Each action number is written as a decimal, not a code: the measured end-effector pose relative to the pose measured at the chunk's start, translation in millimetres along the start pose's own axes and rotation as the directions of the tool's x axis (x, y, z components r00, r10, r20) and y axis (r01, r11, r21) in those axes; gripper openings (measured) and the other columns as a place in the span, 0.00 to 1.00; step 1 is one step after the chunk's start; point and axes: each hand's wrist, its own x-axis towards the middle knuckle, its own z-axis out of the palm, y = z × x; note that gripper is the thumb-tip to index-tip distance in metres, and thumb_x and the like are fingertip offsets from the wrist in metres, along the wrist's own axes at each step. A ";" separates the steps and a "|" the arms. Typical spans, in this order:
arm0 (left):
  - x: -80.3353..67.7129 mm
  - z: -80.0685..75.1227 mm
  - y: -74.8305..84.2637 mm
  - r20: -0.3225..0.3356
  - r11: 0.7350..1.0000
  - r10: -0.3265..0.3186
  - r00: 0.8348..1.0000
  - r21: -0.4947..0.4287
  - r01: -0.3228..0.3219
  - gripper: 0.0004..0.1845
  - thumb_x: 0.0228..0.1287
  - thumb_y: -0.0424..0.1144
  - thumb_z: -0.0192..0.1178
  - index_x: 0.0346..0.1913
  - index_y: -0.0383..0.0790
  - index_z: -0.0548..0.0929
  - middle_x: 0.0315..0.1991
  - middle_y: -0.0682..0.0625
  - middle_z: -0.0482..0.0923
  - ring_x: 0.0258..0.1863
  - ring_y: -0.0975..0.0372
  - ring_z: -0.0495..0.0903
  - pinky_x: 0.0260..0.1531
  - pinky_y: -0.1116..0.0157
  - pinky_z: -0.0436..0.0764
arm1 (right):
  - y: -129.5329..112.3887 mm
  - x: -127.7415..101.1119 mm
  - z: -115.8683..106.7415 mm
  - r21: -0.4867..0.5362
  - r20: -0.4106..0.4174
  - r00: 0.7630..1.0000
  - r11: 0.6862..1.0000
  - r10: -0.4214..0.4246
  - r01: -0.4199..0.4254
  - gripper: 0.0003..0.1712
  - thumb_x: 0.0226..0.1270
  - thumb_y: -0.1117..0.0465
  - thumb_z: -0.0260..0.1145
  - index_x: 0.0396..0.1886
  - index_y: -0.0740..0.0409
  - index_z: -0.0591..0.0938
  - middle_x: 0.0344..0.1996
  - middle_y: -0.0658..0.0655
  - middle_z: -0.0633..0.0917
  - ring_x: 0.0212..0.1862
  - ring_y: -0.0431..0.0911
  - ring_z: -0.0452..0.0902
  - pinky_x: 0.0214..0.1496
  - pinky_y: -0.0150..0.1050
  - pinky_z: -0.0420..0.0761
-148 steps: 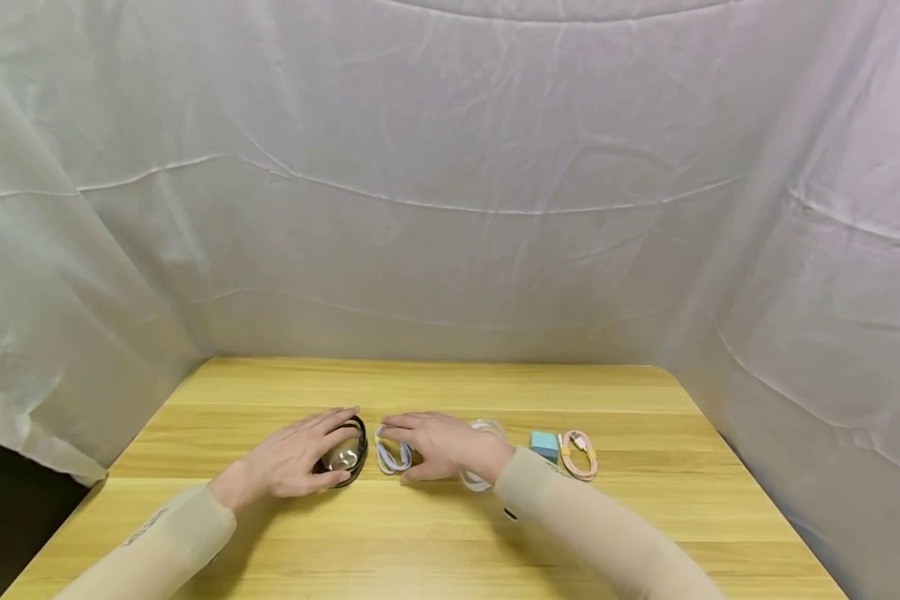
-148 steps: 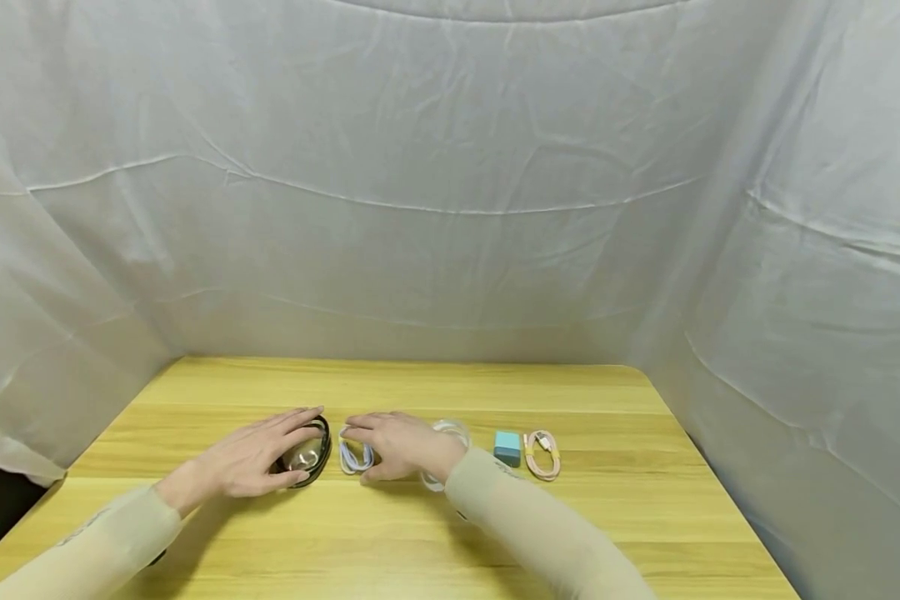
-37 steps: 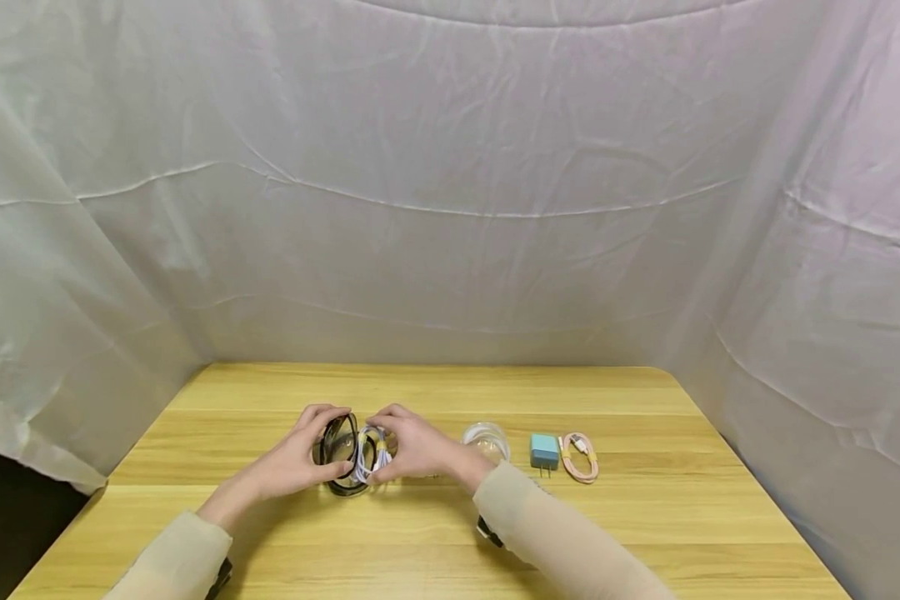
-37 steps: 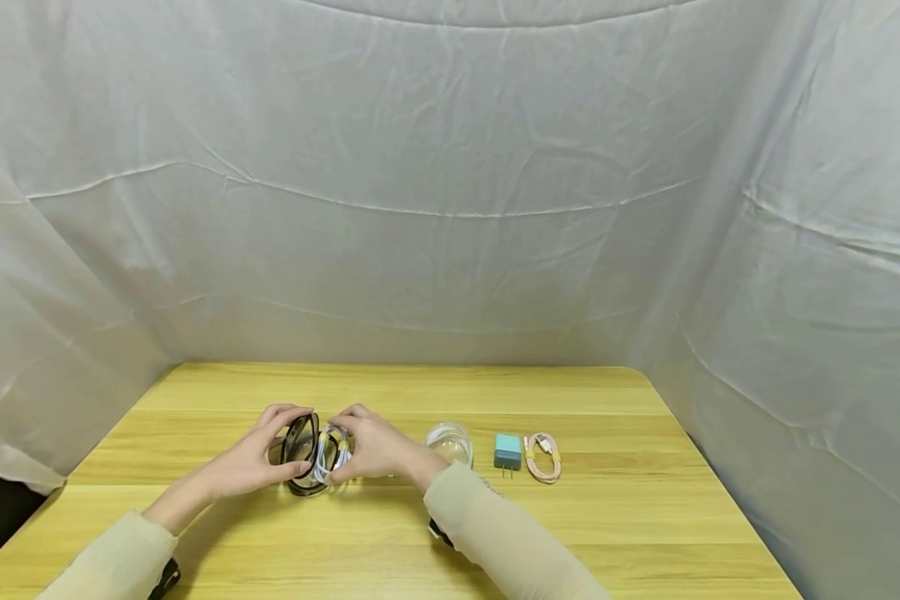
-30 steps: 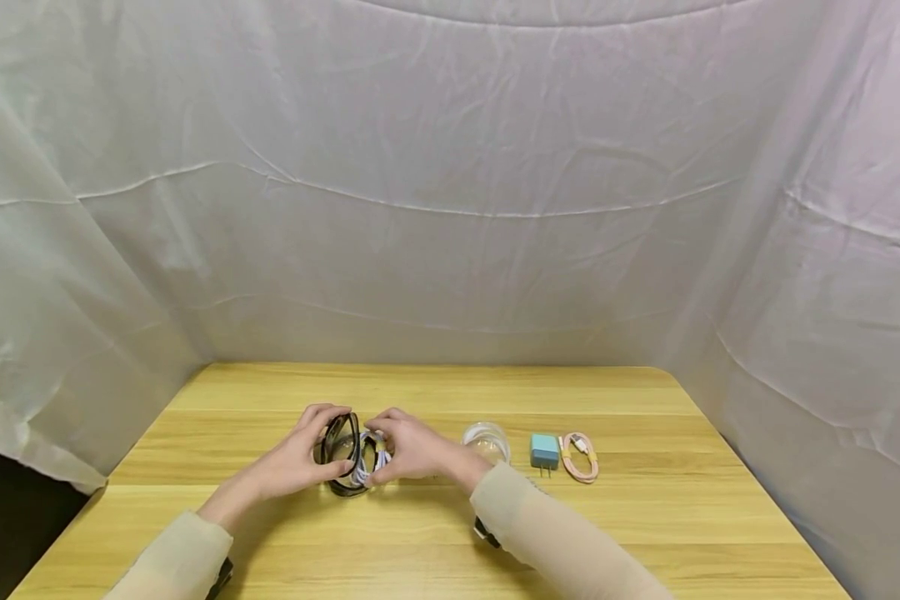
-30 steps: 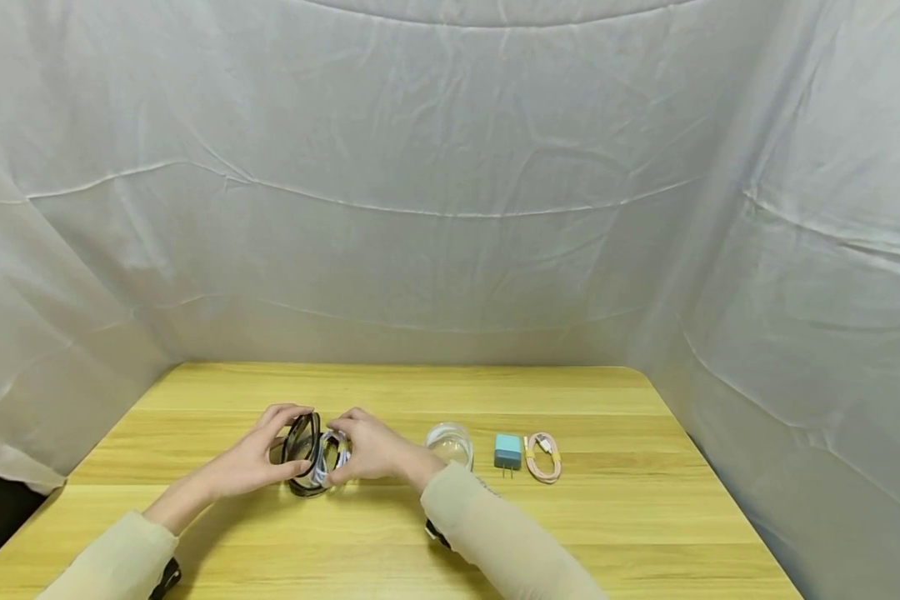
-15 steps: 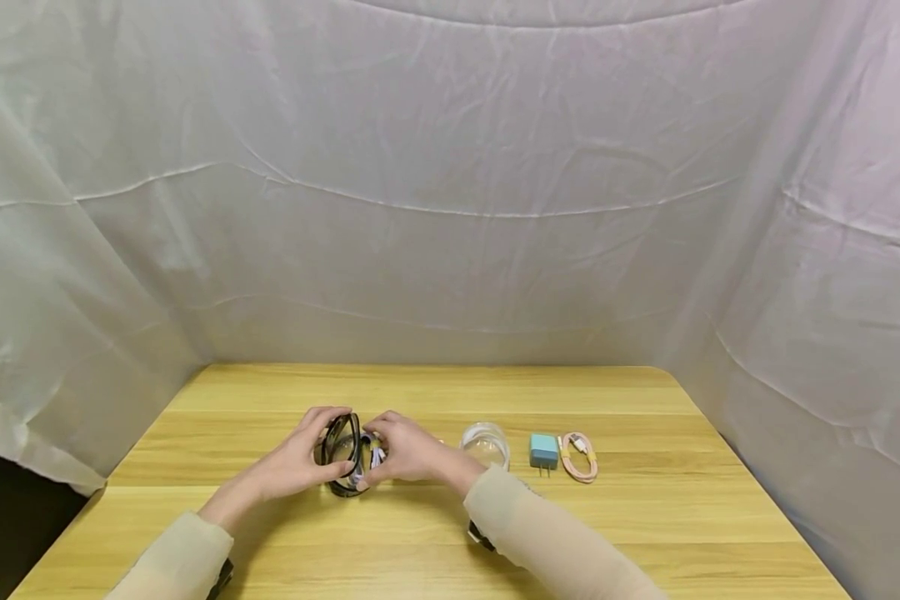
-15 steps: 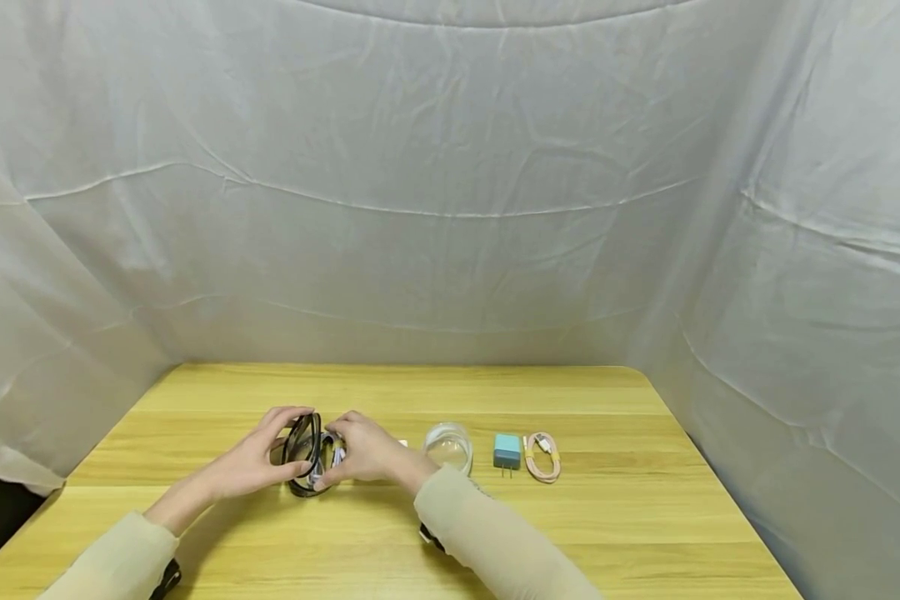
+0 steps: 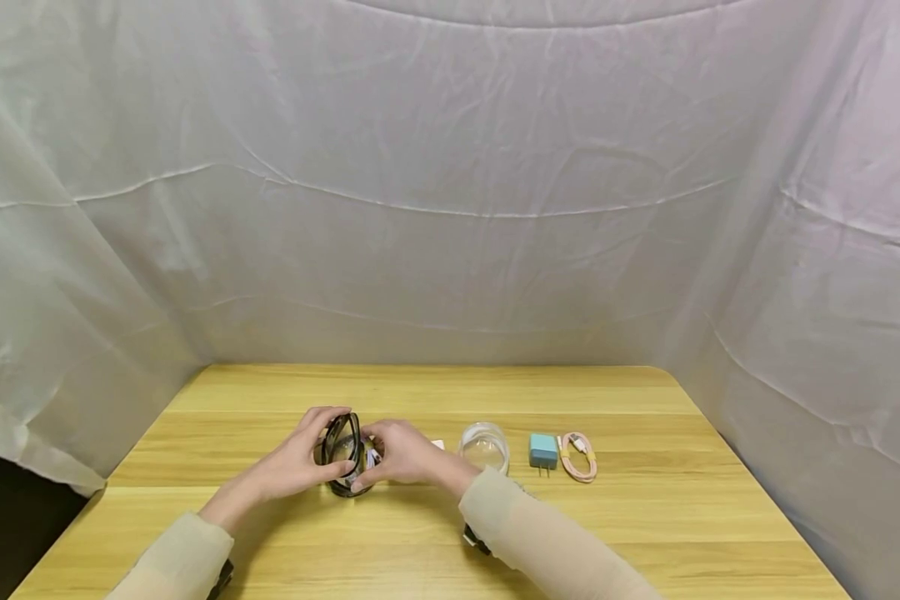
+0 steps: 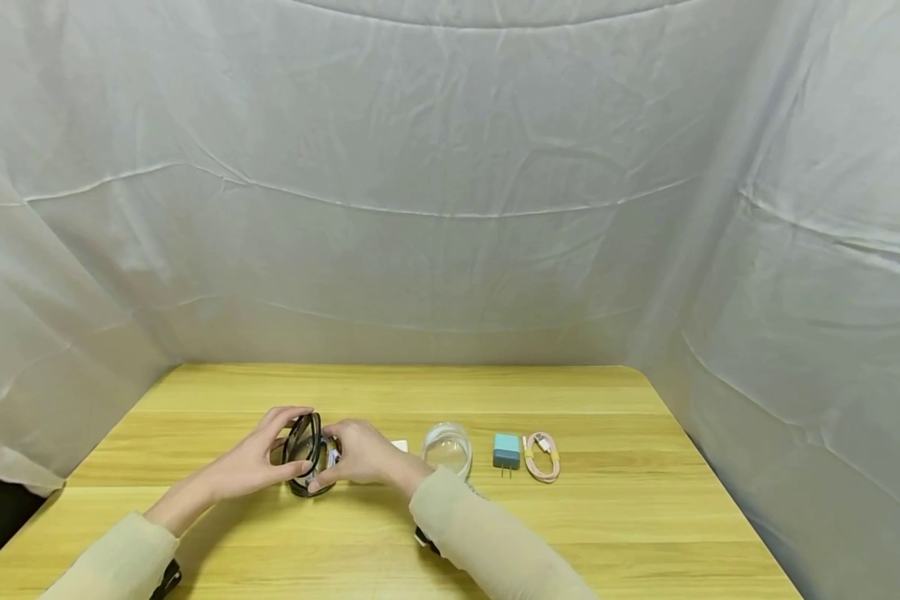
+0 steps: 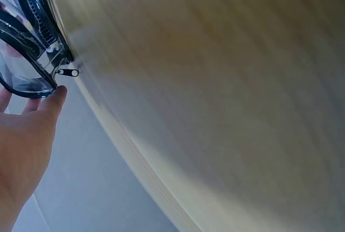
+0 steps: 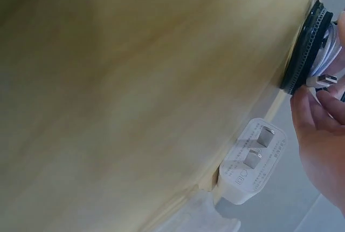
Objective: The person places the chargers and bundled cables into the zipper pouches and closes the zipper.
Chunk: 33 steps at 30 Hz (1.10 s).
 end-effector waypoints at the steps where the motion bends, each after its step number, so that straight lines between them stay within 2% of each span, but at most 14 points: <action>1: -0.1 0.0 0.2 0.000 1.000 0.001 1.000 0.001 -0.001 0.44 0.64 0.54 0.72 0.78 0.47 0.62 0.72 0.37 0.61 0.66 0.38 0.72 0.60 0.33 0.75 | 0.2 0.2 0.6 -0.001 -0.001 1.000 1.000 -0.003 0.003 0.39 0.49 0.45 0.86 0.60 0.54 0.83 0.41 0.43 0.86 0.39 0.34 0.78 0.45 0.28 0.79; 7: -0.3 0.1 0.9 -0.001 1.000 0.003 1.000 -0.003 -0.003 0.43 0.64 0.54 0.72 0.77 0.48 0.62 0.72 0.38 0.62 0.64 0.39 0.73 0.59 0.33 0.76 | -1.5 -0.1 1.1 0.006 0.036 0.999 1.000 -0.003 0.003 0.35 0.49 0.46 0.86 0.55 0.53 0.85 0.37 0.41 0.86 0.36 0.33 0.78 0.42 0.26 0.79; 10: 0.0 0.5 0.5 -0.007 1.000 0.007 1.000 -0.001 -0.007 0.43 0.63 0.53 0.72 0.77 0.48 0.63 0.71 0.38 0.62 0.65 0.40 0.73 0.60 0.34 0.76 | -1.9 -1.6 -0.7 0.065 0.071 0.997 0.998 0.000 -0.005 0.33 0.53 0.53 0.85 0.58 0.56 0.84 0.38 0.45 0.88 0.36 0.32 0.80 0.40 0.25 0.80; 15: 0.4 1.1 -0.1 -0.006 1.000 0.011 1.000 -0.005 -0.011 0.44 0.63 0.52 0.73 0.77 0.47 0.63 0.71 0.39 0.63 0.65 0.40 0.73 0.61 0.35 0.75 | -2.7 -3.1 -3.0 0.147 0.093 0.995 0.988 0.039 -0.052 0.36 0.57 0.64 0.82 0.65 0.62 0.81 0.45 0.54 0.90 0.42 0.34 0.84 0.46 0.23 0.82; 18: 0.4 1.0 0.2 0.001 1.000 0.007 1.000 -0.013 -0.007 0.44 0.63 0.52 0.73 0.77 0.47 0.63 0.71 0.38 0.62 0.65 0.39 0.72 0.61 0.34 0.75 | -3.4 -2.3 -3.2 0.157 0.071 0.995 0.985 0.065 -0.076 0.33 0.56 0.68 0.81 0.63 0.64 0.82 0.45 0.56 0.90 0.42 0.36 0.85 0.45 0.24 0.83; 21: 0.2 0.6 0.7 0.008 1.000 0.003 1.000 -0.017 -0.003 0.44 0.64 0.53 0.72 0.77 0.48 0.63 0.72 0.38 0.61 0.66 0.39 0.72 0.61 0.34 0.75 | -3.8 -0.7 -3.2 0.111 0.029 0.996 0.990 0.080 -0.082 0.28 0.54 0.67 0.82 0.56 0.62 0.85 0.43 0.54 0.90 0.40 0.36 0.85 0.42 0.24 0.83; 27: 0.0 0.5 0.7 0.024 1.000 0.001 1.000 -0.009 -0.001 0.43 0.65 0.54 0.72 0.77 0.50 0.62 0.73 0.39 0.60 0.64 0.42 0.73 0.59 0.38 0.77 | -3.0 1.5 -1.8 -0.043 -0.031 0.995 0.995 0.094 -0.095 0.23 0.49 0.54 0.87 0.42 0.56 0.87 0.36 0.47 0.88 0.35 0.35 0.80 0.40 0.26 0.80; 33: -0.4 0.3 0.9 0.032 1.000 0.004 0.999 -0.004 -0.004 0.43 0.65 0.54 0.71 0.78 0.50 0.62 0.73 0.38 0.60 0.64 0.43 0.73 0.58 0.39 0.78 | -3.5 2.7 -0.6 -0.198 -0.021 1.000 0.980 0.014 -0.017 0.17 0.51 0.49 0.86 0.31 0.52 0.87 0.29 0.44 0.83 0.32 0.33 0.72 0.34 0.24 0.74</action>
